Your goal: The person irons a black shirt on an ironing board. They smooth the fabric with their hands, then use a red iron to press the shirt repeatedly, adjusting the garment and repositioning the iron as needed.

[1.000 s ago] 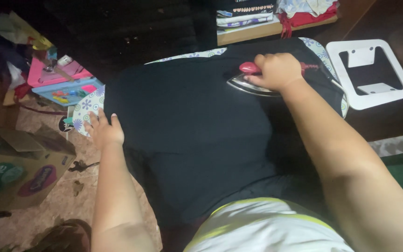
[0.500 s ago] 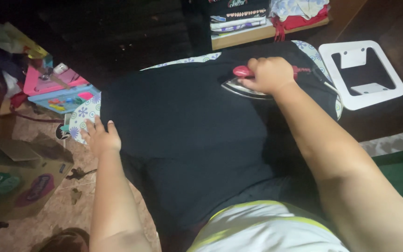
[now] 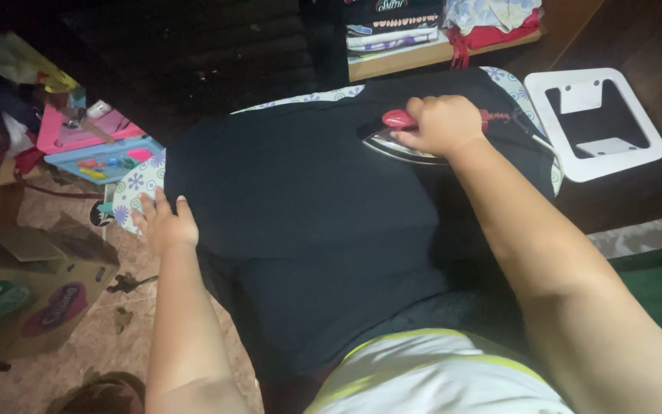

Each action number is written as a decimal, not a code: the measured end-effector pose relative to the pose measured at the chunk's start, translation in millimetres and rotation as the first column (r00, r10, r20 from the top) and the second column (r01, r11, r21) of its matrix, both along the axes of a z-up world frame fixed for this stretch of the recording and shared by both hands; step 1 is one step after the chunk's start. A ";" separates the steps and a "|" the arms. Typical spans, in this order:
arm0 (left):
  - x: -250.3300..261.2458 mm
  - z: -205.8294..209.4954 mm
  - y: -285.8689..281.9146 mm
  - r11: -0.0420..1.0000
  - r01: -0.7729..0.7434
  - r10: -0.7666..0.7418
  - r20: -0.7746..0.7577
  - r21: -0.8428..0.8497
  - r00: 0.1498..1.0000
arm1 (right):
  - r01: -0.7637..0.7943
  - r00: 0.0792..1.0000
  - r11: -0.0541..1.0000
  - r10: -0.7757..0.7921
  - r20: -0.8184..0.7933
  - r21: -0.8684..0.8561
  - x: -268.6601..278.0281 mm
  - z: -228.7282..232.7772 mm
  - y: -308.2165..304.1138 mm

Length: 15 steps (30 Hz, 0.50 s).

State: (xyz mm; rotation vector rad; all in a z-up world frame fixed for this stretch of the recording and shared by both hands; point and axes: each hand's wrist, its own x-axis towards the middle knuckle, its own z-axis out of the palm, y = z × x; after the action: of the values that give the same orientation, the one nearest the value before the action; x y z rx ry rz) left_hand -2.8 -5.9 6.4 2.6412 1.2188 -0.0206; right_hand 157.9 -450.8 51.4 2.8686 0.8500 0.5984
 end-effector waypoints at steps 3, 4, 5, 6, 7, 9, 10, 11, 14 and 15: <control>-0.4 -3.0 3.1 1.000 0.006 -0.006 0.022 0.004 1.000 | 0.052 0.998 0.999 -0.052 -0.026 -0.011 -3.3 5.2 4.9; -0.1 -5.2 4.8 1.000 0.012 -0.012 0.037 0.008 0.999 | 0.100 0.994 0.995 -0.100 -0.032 -0.011 -4.7 7.3 6.8; -0.7 -3.4 2.8 1.000 0.013 -0.013 0.037 0.009 0.999 | 0.101 0.994 0.995 -0.101 -0.033 -0.010 -2.8 4.8 6.8; -2.2 -1.6 1.3 1.000 0.010 -0.011 0.055 0.018 0.998 | 0.144 0.988 0.990 -0.143 -0.063 0.009 0.4 3.8 8.3; -3.9 0.5 0.5 1.000 0.007 -0.009 0.073 0.028 0.997 | 0.187 0.978 0.982 -0.184 -0.093 0.027 3.5 3.1 10.6; 1.9 -54.0 31.9 0.996 -0.013 -0.030 0.468 0.089 0.883 | 0.188 0.976 0.982 -0.184 -0.117 0.020 1.6 7.5 9.7; 3.9 -80.1 48.9 0.987 -0.050 -0.087 0.781 0.149 0.618 | 0.196 0.972 0.980 -0.192 -0.136 0.016 2.9 10.5 10.9; -6.9 -86.2 48.7 0.986 -0.071 -0.076 0.784 0.151 0.616 | 0.176 0.976 0.984 -0.172 -0.132 0.019 -0.4 16.4 9.0; -41.3 -77.7 27.2 0.998 -0.070 0.019 0.970 -0.002 0.243 | 0.171 0.956 0.985 -0.163 -0.244 0.010 -9.4 31.8 3.3; -57.3 -59.4 2.9 0.930 -0.079 0.364 0.868 -0.359 0.337 | 0.145 0.952 0.989 -0.136 -0.274 0.013 -10.3 34.2 0.6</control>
State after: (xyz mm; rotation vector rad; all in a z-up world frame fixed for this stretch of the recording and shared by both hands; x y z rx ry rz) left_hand -60.2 -2.9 -53.0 1.6380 0.9779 1.1454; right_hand 147.6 -450.2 85.7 3.0542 0.6618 0.2054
